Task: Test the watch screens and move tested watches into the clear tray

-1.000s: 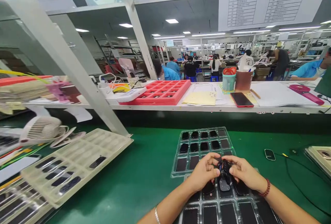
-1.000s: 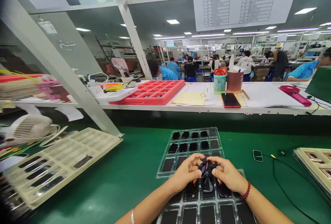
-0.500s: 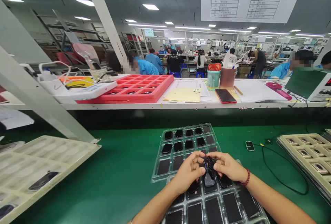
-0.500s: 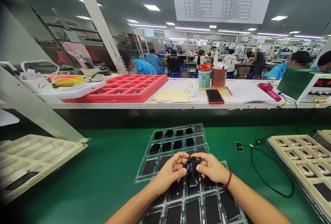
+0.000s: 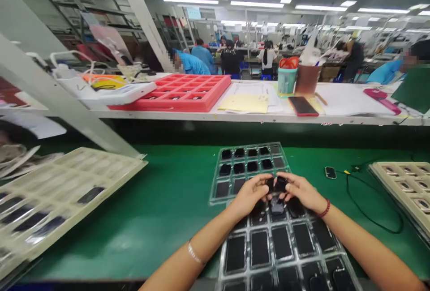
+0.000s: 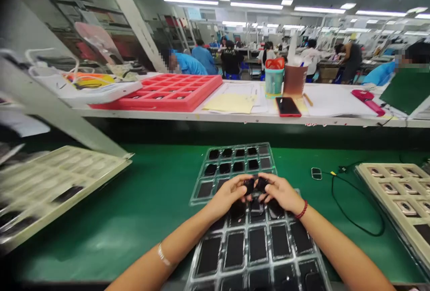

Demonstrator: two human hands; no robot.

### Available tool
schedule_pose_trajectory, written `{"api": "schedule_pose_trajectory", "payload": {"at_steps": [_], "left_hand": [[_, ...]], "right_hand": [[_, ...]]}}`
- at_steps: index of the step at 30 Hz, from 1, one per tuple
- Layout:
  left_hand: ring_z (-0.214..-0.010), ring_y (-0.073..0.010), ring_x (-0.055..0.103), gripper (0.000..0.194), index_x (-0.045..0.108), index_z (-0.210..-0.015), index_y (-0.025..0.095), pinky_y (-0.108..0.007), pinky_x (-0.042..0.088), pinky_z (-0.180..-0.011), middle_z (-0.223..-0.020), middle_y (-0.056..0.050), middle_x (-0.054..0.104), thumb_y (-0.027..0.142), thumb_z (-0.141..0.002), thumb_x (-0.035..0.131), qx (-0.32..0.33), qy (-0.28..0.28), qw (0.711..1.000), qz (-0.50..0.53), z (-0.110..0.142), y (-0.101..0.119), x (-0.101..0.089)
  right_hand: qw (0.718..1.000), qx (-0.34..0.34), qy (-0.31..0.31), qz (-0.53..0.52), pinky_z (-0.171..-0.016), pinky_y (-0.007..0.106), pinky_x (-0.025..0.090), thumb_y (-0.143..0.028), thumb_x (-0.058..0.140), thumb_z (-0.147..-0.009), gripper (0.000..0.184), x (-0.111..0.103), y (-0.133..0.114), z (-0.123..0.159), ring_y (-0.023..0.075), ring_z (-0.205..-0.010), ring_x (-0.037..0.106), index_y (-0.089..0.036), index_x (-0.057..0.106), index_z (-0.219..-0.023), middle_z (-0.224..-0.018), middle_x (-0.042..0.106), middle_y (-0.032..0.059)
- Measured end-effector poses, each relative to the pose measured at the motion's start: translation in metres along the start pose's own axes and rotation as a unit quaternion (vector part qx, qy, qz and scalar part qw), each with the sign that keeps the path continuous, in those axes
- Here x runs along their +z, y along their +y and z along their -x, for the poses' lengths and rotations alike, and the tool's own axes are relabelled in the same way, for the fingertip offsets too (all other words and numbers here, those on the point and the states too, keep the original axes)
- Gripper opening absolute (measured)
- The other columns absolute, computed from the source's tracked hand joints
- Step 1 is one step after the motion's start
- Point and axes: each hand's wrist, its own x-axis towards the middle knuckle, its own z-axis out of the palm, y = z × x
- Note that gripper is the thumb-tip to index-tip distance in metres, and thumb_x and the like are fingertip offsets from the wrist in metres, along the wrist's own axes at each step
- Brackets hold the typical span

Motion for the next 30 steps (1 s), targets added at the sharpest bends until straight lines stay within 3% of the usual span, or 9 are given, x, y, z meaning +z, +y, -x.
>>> {"api": "schedule_pose_trajectory", "payload": {"at_steps": [2, 7, 10, 16, 20, 23, 25, 27, 30], "left_hand": [[-0.078, -0.0143, 0.064, 0.048, 0.055, -0.118, 0.017, -0.026, 0.05, -0.066, -0.107, -0.01, 0.064, 0.039, -0.078, 0.07, 0.0, 0.014, 1.0, 0.006, 0.0, 0.002, 0.001], [-0.077, -0.0139, 0.066, 0.043, 0.056, -0.111, 0.016, -0.027, 0.05, -0.071, -0.102, -0.008, 0.067, 0.018, -0.071, 0.071, -0.038, 0.017, 0.999, 0.011, 0.002, 0.004, 0.003], [-0.066, -0.0102, 0.062, 0.032, 0.057, -0.102, 0.015, -0.028, 0.051, -0.071, -0.093, -0.005, 0.067, 0.017, -0.071, 0.069, -0.036, 0.017, 0.999, 0.006, 0.002, 0.003, 0.004], [-0.069, -0.0106, 0.062, 0.036, 0.057, -0.102, 0.015, -0.029, 0.051, -0.073, -0.093, -0.005, 0.067, 0.014, -0.068, 0.069, -0.028, 0.009, 1.0, 0.006, 0.003, 0.001, 0.004], [-0.066, -0.0114, 0.063, 0.035, 0.056, -0.106, 0.016, -0.023, 0.046, -0.06, -0.09, -0.005, 0.067, 0.023, -0.074, 0.068, -0.033, 0.008, 0.999, -0.025, 0.0, 0.001, 0.003], [-0.063, -0.0126, 0.063, 0.032, 0.056, -0.106, 0.015, -0.022, 0.041, -0.053, -0.085, -0.004, 0.067, 0.028, -0.078, 0.064, -0.029, 0.03, 0.998, -0.053, -0.001, 0.005, -0.003], [-0.067, -0.0135, 0.063, 0.027, 0.057, -0.102, 0.014, -0.022, 0.042, -0.056, -0.085, -0.005, 0.067, 0.028, -0.079, 0.061, -0.018, 0.06, 0.994, -0.088, 0.003, 0.01, -0.013], [-0.075, -0.0142, 0.063, 0.023, 0.058, -0.098, 0.014, -0.023, 0.044, -0.062, -0.089, -0.006, 0.068, 0.027, -0.079, 0.061, 0.0, 0.09, 0.986, -0.142, 0.013, 0.015, -0.026], [-0.077, -0.0139, 0.06, 0.021, 0.061, -0.095, 0.014, -0.025, 0.046, -0.068, -0.092, -0.005, 0.067, 0.029, -0.08, 0.061, 0.012, 0.128, 0.965, -0.228, 0.034, 0.019, -0.047]], "right_hand": [[1.0, 0.009, 0.015, -0.009, -0.069, 0.033, 0.059, -0.042, 0.064, -0.086, 0.053, -0.002, -0.002, 0.001, 0.0198, -0.084, 0.071, -0.022, 0.054, -0.134, -0.114, 0.067, 0.0111], [0.999, 0.019, -0.009, 0.035, -0.071, 0.033, 0.059, -0.028, 0.064, -0.085, 0.047, -0.003, -0.004, 0.002, 0.0188, -0.081, 0.07, -0.021, 0.056, -0.13, -0.103, 0.071, 0.0086], [0.998, 0.018, -0.01, 0.061, -0.066, 0.033, 0.059, -0.026, 0.062, -0.085, 0.039, -0.001, -0.007, 0.004, 0.0186, -0.074, 0.07, -0.019, 0.06, -0.123, -0.092, 0.071, 0.0071], [0.997, 0.015, -0.024, 0.07, -0.069, 0.035, 0.058, -0.023, 0.062, -0.082, 0.042, 0.0, -0.011, 0.006, 0.021, -0.08, 0.07, -0.019, 0.059, -0.124, -0.093, 0.071, 0.0066], [0.997, 0.024, -0.015, 0.076, -0.069, 0.036, 0.058, -0.031, 0.062, -0.086, 0.041, 0.002, -0.012, 0.004, 0.0206, -0.077, 0.07, -0.018, 0.056, -0.124, -0.093, 0.071, 0.0077], [0.996, 0.006, 0.024, 0.086, -0.07, 0.037, 0.057, -0.039, 0.059, -0.088, 0.031, -0.005, -0.018, 0.002, 0.0207, -0.078, 0.07, -0.018, 0.057, -0.111, -0.097, 0.072, 0.0098], [0.985, -0.026, 0.084, 0.151, -0.078, 0.039, 0.054, -0.04, 0.058, -0.088, 0.024, -0.017, -0.025, 0.003, 0.0226, -0.087, 0.069, -0.018, 0.06, -0.1, -0.097, 0.072, 0.0102], [0.955, -0.044, 0.149, 0.254, -0.083, 0.039, 0.051, -0.039, 0.059, -0.087, 0.022, -0.034, -0.032, 0.01, 0.0238, -0.093, 0.066, -0.019, 0.064, -0.093, -0.097, 0.071, 0.0095], [0.911, -0.011, 0.155, 0.383, -0.076, 0.038, 0.05, -0.037, 0.06, -0.085, 0.021, -0.056, -0.039, 0.026, 0.0222, -0.081, 0.064, -0.02, 0.067, -0.092, -0.09, 0.07, 0.0065]]}}
